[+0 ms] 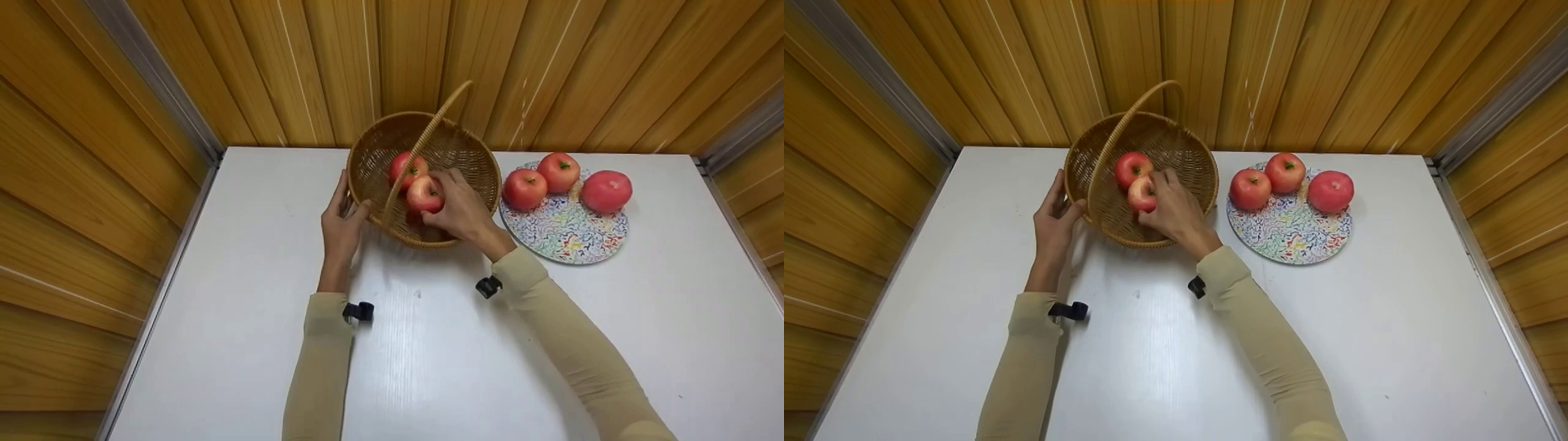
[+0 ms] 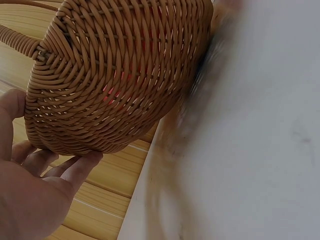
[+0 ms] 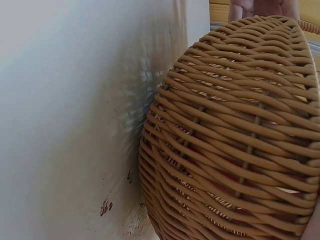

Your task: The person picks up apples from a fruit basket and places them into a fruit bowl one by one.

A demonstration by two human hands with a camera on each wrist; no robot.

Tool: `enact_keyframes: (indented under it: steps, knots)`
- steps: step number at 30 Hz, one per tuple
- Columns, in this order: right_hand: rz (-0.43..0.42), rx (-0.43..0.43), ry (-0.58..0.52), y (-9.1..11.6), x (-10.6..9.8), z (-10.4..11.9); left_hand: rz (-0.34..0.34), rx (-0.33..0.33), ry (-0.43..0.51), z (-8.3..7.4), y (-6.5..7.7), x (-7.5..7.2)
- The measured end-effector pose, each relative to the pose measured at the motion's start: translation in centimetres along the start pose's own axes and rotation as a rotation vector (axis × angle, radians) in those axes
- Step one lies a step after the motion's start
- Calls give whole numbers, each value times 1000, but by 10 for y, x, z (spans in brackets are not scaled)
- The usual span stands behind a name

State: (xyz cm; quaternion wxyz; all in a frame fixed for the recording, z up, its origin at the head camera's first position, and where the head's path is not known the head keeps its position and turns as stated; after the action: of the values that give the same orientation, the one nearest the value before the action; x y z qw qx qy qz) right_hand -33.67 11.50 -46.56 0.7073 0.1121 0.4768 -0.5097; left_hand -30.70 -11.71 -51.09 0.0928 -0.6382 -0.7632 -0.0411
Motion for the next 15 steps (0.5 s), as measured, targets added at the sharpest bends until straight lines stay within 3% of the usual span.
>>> enact_keyframes:
  steps: [15]
  knots:
    - [-125, -74, -61, 3, -9, 4, -2, -1, -23, 1, 0, -1]
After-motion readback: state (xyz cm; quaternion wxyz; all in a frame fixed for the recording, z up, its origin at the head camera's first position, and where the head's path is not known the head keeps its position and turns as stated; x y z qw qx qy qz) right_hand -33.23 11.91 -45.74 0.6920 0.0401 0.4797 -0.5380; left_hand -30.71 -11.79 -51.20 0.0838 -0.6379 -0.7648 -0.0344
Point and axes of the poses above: each hand's wrist, its own y-axis away from the middle knuckle, its own x-axis out of the palm, z = x × y, the point moved 6 cm from there along -y, towards the middle knuckle, and after that the axes turned 9 degrees about -x, right-handed, at the moved point
